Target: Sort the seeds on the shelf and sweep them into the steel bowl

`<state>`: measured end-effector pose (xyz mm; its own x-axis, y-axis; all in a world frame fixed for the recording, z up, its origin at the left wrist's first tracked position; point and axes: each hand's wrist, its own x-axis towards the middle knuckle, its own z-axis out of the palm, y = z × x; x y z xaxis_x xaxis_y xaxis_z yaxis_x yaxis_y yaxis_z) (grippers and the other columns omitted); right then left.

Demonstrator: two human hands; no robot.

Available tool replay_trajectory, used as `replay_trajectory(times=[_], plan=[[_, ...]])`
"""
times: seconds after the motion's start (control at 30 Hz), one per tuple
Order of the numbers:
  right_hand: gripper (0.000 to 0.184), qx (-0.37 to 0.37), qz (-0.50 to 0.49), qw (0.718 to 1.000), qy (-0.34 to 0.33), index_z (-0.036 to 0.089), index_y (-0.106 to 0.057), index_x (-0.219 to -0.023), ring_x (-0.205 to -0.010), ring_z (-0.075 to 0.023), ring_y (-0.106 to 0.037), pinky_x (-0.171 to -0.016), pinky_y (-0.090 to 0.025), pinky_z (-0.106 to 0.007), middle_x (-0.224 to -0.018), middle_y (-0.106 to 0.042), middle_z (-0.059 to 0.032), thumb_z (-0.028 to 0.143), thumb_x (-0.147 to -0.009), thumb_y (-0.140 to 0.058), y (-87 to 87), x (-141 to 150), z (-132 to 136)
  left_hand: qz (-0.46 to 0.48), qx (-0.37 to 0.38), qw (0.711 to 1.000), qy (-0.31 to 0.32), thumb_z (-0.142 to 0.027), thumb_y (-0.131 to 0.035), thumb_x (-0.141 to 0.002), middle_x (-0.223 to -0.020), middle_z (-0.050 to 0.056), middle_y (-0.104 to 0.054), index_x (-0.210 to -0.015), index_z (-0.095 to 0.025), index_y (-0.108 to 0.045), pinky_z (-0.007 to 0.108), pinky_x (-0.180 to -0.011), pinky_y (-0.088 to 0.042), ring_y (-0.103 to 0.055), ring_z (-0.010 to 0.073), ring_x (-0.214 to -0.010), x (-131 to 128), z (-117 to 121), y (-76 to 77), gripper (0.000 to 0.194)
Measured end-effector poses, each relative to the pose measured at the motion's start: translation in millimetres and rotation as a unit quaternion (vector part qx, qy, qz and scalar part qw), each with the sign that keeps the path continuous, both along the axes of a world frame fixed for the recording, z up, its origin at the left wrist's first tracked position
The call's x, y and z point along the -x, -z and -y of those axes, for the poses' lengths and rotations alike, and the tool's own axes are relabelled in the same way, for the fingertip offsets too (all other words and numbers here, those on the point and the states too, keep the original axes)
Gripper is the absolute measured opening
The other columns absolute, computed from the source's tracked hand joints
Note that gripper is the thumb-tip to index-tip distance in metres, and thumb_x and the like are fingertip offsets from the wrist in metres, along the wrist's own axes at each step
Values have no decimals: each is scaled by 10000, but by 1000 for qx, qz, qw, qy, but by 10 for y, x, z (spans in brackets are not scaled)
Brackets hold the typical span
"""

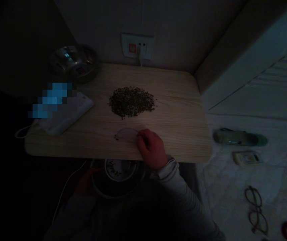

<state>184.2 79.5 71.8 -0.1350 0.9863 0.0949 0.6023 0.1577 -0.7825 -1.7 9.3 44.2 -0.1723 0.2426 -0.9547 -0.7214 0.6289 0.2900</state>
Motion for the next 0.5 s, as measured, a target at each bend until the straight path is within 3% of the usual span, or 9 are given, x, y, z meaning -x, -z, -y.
replay_trajectory(times=[0.23,0.5], plan=[[84,-7,-15,1000,10,172,-505,-733,-563,-105,-471,-526,-351,-211,-631,-527,8,185,-731,-422,-14,-5,12,43,17,999,5,-61,-410,-667,-351,40,-555,-331,-148,-545,287,-484,-469,-556,164,-414,-18,-23,-60,373],[83,-5,11,1000,3,171,-509,-761,-571,-113,-475,-541,-357,-223,-618,-523,5,196,-725,-439,-6,3,6,56,15,998,11,-91,-420,-672,-403,47,-591,-377,-131,-566,269,-488,-472,-570,160,-434,-6,15,34,332]])
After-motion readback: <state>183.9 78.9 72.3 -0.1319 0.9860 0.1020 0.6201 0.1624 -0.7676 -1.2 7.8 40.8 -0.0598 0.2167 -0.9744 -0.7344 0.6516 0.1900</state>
